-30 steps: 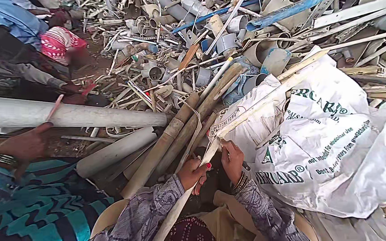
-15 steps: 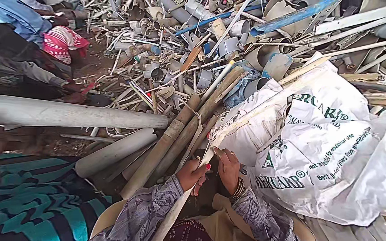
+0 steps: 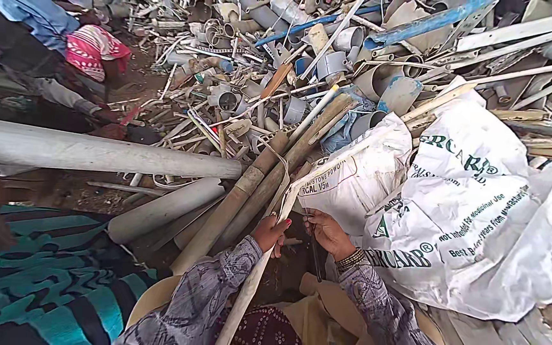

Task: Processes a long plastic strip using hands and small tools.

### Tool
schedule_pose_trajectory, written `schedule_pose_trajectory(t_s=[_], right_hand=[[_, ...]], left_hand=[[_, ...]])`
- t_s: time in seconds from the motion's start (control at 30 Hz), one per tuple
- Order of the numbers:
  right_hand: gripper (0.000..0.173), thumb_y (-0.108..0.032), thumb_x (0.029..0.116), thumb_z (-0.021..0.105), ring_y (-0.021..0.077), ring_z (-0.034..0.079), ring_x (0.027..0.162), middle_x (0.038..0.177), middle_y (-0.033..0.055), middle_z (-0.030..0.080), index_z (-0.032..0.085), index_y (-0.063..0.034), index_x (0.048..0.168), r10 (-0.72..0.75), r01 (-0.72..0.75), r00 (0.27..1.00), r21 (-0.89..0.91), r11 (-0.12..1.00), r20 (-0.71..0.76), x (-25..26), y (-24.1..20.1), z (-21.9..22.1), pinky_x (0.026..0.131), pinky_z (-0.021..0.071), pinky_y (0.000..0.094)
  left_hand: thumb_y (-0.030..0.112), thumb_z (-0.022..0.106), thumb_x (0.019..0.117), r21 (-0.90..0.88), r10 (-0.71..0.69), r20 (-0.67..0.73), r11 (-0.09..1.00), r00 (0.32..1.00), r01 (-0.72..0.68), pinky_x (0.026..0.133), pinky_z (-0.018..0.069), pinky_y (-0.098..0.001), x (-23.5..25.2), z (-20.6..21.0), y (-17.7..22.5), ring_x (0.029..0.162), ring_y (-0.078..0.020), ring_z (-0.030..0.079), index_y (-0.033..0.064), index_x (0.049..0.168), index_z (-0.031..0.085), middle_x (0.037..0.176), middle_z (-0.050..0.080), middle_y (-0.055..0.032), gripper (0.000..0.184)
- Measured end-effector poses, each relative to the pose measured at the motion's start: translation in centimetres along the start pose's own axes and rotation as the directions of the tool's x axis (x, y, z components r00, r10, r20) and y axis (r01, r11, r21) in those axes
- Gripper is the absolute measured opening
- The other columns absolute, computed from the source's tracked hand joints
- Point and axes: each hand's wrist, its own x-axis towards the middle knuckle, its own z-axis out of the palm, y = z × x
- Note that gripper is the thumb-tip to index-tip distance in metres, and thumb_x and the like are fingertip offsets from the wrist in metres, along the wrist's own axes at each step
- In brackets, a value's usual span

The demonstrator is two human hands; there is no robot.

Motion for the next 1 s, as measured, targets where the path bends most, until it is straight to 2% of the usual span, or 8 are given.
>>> schedule_pose_trajectory(t_s=[0.1,0.17,0.27,0.33,0.5,0.7,0.83,1.0], right_hand=[[0.016,0.009,0.1020,0.042,0.0038,0.061,0.069,0.084,0.0011,0.062,0.056,0.0034,0.106,-0.237,0.245,0.969,-0.209,0.947,0.064,-0.4,0.3,0.0,0.066,0.0519,0.0178],[0.019,0.002,0.1043,0.042,0.0050,0.060,0.075,0.091,0.0053,0.059,0.055,0.0080,0.117,-0.411,0.401,0.907,-0.479,0.781,0.090,-0.5,0.5,-0.1,0.071,0.0523,0.0196],[0.033,-0.005,0.1063,0.041,0.0240,0.065,0.071,0.085,0.0157,0.068,0.059,0.0088,0.131,-0.611,0.428,0.782,-0.819,0.383,0.123,-0.3,0.6,-0.5,0.069,0.0531,0.0425],[0.034,-0.006,0.1061,0.041,0.0350,0.066,0.073,0.081,0.0182,0.068,0.062,0.0061,0.130,-0.662,0.376,0.739,-0.892,0.249,0.127,-0.3,0.1,-0.6,0.070,0.0510,0.0538],[0.033,-0.001,0.1003,0.050,0.0419,0.069,0.062,0.076,0.0226,0.071,0.069,0.0052,0.126,-0.831,0.375,0.507,-0.927,-0.024,0.227,0.1,0.3,-0.7,0.057,0.0518,0.0560],[0.030,-0.001,0.0863,0.052,0.0295,0.066,0.054,0.073,0.0151,0.072,0.078,-0.0001,0.101,-0.831,0.560,0.192,-0.753,-0.344,0.523,-0.7,3.4,0.7,0.047,0.0488,0.0392],[0.028,0.002,0.0941,0.052,0.0400,0.070,0.061,0.077,0.0222,0.072,0.075,0.0057,0.111,-0.871,0.471,0.327,-0.862,-0.187,0.367,1.0,1.5,-0.6,0.053,0.0524,0.0519],[0.031,0.003,0.0836,0.054,0.0307,0.062,0.049,0.069,0.0168,0.070,0.080,-0.0010,0.100,-0.837,0.461,0.127,-0.779,-0.425,0.532,0.9,2.0,-0.3,0.045,0.0457,0.0392]], left_hand=[[0.024,0.038,0.1124,0.015,0.017,0.016,1.000,1.000,-0.017,0.047,0.0476,-0.0203,-0.1,0.0,-0.1,0.044,-0.0063,0.050,-0.0091,0.121,0.049,0.065,0.049,-0.0003,0.036],[0.025,0.038,0.1125,0.011,0.018,0.034,1.000,0.999,-0.018,0.047,0.0475,-0.0199,-0.1,0.1,-0.1,0.044,-0.0057,0.049,-0.0084,0.121,0.049,0.064,0.049,0.0005,0.036],[0.023,0.038,0.1124,-0.007,0.036,0.067,0.999,0.997,-0.035,0.046,0.0472,-0.0196,-0.4,0.3,-0.1,0.043,-0.0053,0.049,-0.0081,0.122,0.049,0.063,0.048,0.0010,0.035],[0.022,0.038,0.1122,-0.014,0.066,0.091,0.998,0.994,-0.065,0.045,0.0467,-0.0188,-0.6,0.5,-0.2,0.042,-0.0044,0.049,-0.0069,0.119,0.050,0.062,0.048,0.0019,0.032],[0.019,0.037,0.1119,-0.011,0.117,0.131,0.993,0.984,-0.117,0.045,0.0462,-0.0173,-1.2,0.5,-0.1,0.042,-0.0029,0.047,-0.0059,0.115,0.050,0.061,0.047,0.0034,0.028],[0.018,0.038,0.1118,0.100,0.088,0.162,0.989,0.983,-0.105,0.047,0.0463,-0.0186,-1.2,0.1,-0.3,0.044,-0.0045,0.048,-0.0024,0.104,0.049,0.064,0.047,0.0017,0.025],[0.016,0.040,0.1107,0.070,0.137,0.167,0.986,0.976,-0.150,0.046,0.0456,-0.0171,-1.4,0.2,-0.6,0.043,-0.0030,0.047,-0.0032,0.105,0.050,0.062,0.046,0.0034,0.023],[0.016,0.041,0.1107,0.144,0.123,0.169,0.978,0.978,-0.148,0.048,0.0464,-0.0181,-1.9,0.0,-0.3,0.044,-0.0038,0.048,-0.0053,0.106,0.051,0.064,0.046,0.0021,0.024]])
